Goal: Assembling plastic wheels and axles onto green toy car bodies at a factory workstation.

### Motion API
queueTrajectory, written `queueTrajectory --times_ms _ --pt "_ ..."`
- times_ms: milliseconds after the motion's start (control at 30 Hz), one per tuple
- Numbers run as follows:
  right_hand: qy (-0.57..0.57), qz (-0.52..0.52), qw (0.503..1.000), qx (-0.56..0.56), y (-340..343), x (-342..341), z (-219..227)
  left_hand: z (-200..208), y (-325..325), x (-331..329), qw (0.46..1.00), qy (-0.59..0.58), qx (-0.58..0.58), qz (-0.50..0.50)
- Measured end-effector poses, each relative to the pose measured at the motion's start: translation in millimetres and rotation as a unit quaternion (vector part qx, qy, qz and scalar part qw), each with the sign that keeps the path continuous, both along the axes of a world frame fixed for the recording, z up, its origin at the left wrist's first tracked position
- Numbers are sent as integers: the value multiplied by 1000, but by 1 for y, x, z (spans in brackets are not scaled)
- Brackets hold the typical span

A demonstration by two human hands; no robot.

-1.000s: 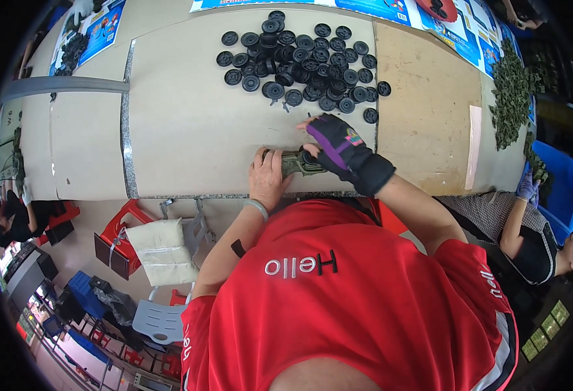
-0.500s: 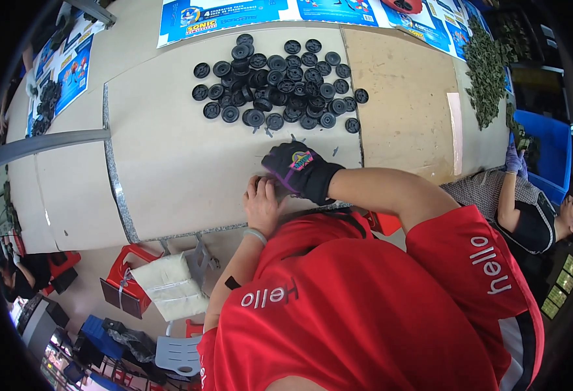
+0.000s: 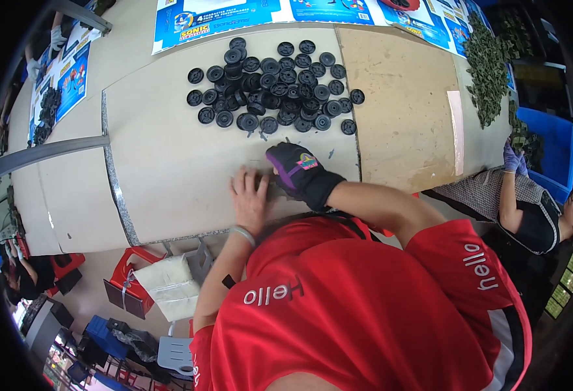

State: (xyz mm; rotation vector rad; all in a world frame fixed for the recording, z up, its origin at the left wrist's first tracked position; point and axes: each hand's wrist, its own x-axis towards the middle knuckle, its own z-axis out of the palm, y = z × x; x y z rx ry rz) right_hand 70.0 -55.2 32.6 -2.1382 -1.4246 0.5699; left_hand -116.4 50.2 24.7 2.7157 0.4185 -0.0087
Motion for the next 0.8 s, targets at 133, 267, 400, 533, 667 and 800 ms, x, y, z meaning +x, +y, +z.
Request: queueTrajectory --times_ms 133,267,400,533,667,800 --pt "49 -121 988 77 -37 -14 7 7 43 26 993 -40 112 -23" --pt "-98 -212 971 60 -79 66 13 1 55 23 1000 5 2 14" --pt "-139 -252 953 -97 -96 113 9 -9 33 5 961 -51 -210 176" --pt "-138 -191 967 -96 -111 128 -12 -15 1 7 745 -122 -487 439" --pt "-33 -161 986 -3 -115 114 -12 -7 -31 34 689 -148 -525 477" --pt "229 -306 923 49 -122 109 -39 -35 -38 42 758 -143 -486 410"
